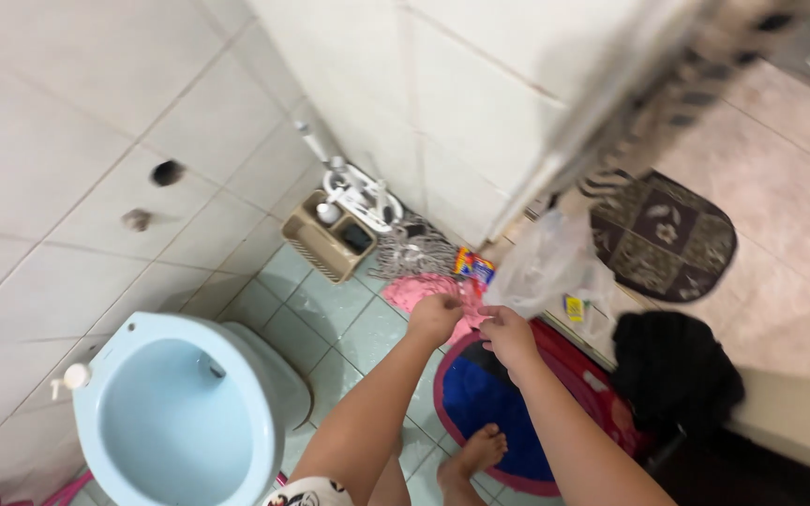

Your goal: Cleaning a bathroom floor and organizing cleaning supplies.

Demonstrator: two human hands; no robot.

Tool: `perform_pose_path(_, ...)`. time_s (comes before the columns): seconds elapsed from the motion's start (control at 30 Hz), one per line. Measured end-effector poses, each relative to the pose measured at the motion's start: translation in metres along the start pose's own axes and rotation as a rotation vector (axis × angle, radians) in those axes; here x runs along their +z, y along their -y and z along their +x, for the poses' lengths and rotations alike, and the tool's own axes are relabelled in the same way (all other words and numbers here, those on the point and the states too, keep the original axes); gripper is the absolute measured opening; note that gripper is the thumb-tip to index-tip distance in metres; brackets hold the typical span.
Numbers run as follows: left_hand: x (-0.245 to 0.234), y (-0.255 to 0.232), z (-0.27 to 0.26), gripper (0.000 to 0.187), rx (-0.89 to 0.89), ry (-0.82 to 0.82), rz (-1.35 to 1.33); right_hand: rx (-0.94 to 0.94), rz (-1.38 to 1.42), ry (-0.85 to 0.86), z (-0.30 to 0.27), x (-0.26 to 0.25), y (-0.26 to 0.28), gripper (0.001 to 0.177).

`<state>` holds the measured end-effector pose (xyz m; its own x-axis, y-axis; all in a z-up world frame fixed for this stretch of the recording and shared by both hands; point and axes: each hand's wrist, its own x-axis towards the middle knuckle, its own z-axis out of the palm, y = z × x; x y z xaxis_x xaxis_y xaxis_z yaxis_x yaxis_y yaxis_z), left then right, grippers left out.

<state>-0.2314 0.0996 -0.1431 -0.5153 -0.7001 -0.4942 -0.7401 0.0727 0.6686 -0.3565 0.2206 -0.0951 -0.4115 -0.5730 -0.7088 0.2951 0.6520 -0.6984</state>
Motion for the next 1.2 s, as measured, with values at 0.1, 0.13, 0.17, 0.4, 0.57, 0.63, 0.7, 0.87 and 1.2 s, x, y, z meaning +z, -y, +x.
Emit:
perform_pose_path(0.1,-0.044,0.038,-0.01,0.032,-0.124,-0.02,-0.099,-0.03,-0.003,0.004,0.009,0.031,0.015,0.037)
perform_pose_path(0.13,-0.054,0.056,-0.008,0.032,-0.129,-0.03,-0.108,-0.034,-0.015,0.012,0.012,0.042,0.018,0.037)
perform_pose_path(0.17,-0.064,0.074,-0.007,0.032,-0.145,-0.083,-0.112,-0.044,-0.011,0.016,0.015,0.053,0.022,0.037)
perform_pose_path(0.4,-0.139,0.151,-0.009,0.032,-0.363,-0.259,-0.234,-0.127,-0.14,0.016,0.026,0.128,0.045,0.038)
perform_pose_path(0.57,-0.179,0.171,-0.013,0.031,-0.454,-0.262,-0.382,-0.104,-0.138,0.047,0.038,0.17,0.045,0.039)
perform_pose_path(0.63,-0.192,0.178,-0.013,0.031,-0.465,-0.254,-0.389,-0.128,-0.195,0.045,0.042,0.184,0.045,0.04)
perform_pose_path(0.7,-0.205,0.182,-0.013,0.032,-0.522,-0.218,-0.414,-0.021,-0.157,0.095,0.039,0.199,0.055,0.042)
perform_pose_path(0.87,-0.227,0.216,-0.005,0.032,-0.511,-0.243,-0.413,0.072,-0.33,0.092,0.028,0.235,0.089,0.043)
perform_pose_path(1.2,-0.268,0.233,-0.002,0.034,-0.562,-0.19,-0.432,-0.008,-0.301,0.095,0.055,0.264,0.071,0.04)
